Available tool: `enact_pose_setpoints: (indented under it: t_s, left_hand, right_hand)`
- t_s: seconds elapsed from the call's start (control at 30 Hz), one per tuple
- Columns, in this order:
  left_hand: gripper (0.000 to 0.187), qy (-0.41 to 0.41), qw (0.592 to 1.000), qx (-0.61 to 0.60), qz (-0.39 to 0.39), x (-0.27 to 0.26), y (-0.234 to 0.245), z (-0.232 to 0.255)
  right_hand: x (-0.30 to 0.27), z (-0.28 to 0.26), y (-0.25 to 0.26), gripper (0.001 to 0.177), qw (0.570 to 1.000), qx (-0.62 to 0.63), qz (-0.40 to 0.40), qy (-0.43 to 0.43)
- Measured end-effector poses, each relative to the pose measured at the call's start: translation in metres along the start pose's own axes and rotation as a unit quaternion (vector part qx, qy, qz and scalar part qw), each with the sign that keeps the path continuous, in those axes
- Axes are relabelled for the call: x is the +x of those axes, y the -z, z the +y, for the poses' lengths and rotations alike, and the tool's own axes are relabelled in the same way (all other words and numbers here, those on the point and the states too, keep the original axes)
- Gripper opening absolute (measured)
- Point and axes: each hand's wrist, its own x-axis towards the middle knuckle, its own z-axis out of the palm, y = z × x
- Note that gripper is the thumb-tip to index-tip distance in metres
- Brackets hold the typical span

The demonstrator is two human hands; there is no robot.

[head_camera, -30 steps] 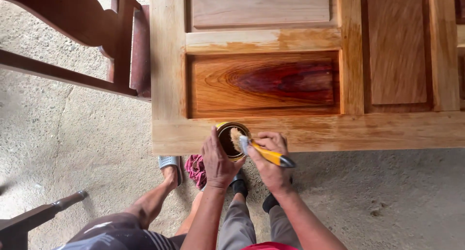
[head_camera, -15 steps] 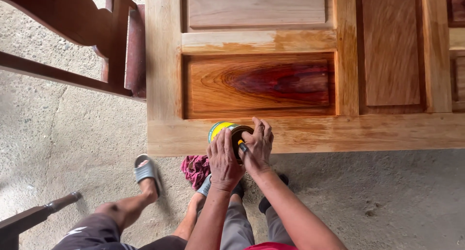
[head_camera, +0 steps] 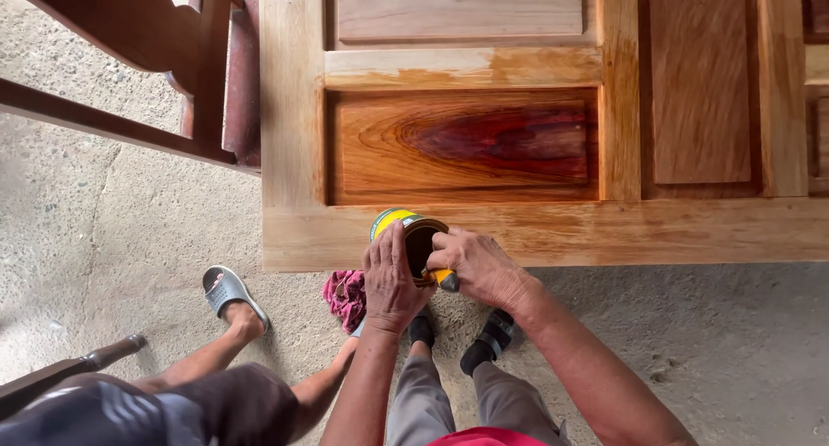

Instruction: The person applies a dark wood stain to a wooden door panel using a brush. They hold a can of stain in one hand and use the brush in the other to cover the surface, working across the recessed panels and frames.

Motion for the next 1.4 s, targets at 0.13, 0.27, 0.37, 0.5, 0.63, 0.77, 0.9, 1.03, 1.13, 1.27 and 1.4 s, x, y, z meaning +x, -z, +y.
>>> enact_pose_setpoints:
  t_s: [0.13,0.27,0.37,0.5,0.63,0.77,0.9,1.03,1.13,1.27,1.4]
  left_hand:
    - [0.117,-0.026,1.000,0.001,0.014,-0.005,-0.002,0.000]
    - [0.111,-0.018,0.998,0.018,0.060,-0.008,-0.007,0.001]
    - [0.117,0.023,0.999,0.010,0.042,-0.008,-0.005,0.004]
    - [0.127,0.058,0.998,0.009,0.031,-0.005,0.000,0.003]
    - [0.127,0.074,0.996,0.012,0.043,-0.007,0.001,-0.003]
    - [0.140,0.122,0.991,-0.030,0.046,-0.014,0.005,-0.020]
    - [0.145,0.126,0.985,-0.089,0.077,-0.017,0.013,-0.033]
    - [0.151,0.137,0.985,-0.079,0.075,-0.016,0.025,-0.043]
    - [0.151,0.143,0.984,-0.085,0.061,-0.017,0.029,-0.052]
    - [0.152,0.141,0.990,0.025,0.006,-0.008,0.038,-0.044]
    - [0.155,0.182,0.976,0.115,-0.027,0.010,0.045,-0.025]
  right_hand:
    - [-0.005,-0.007,-0.016,0.009,0.992,0.042,0.100,-0.057]
    - [-0.011,-0.016,-0.031,0.018,0.937,0.094,0.286,-0.180]
    - [-0.018,-0.024,-0.031,0.017,0.909,0.124,0.348,-0.195]
    - [-0.028,-0.033,-0.022,0.014,0.872,0.230,0.369,-0.225]
    - [-0.047,-0.013,-0.039,0.014,0.860,0.248,0.386,-0.222]
    - [-0.078,0.042,-0.074,0.015,0.769,0.413,0.348,-0.341]
    - [-0.095,0.082,-0.064,0.016,0.620,0.541,0.413,-0.389]
    - [-0.091,0.123,-0.102,0.015,0.650,0.485,0.469,-0.350]
    - [-0.063,0.115,-0.118,0.014,0.800,0.139,0.482,-0.328]
    - [-0.022,0.087,-0.145,0.006,0.821,-0.032,0.481,-0.306]
    - [-0.006,0.053,-0.122,0.013,0.847,-0.025,0.477,-0.233]
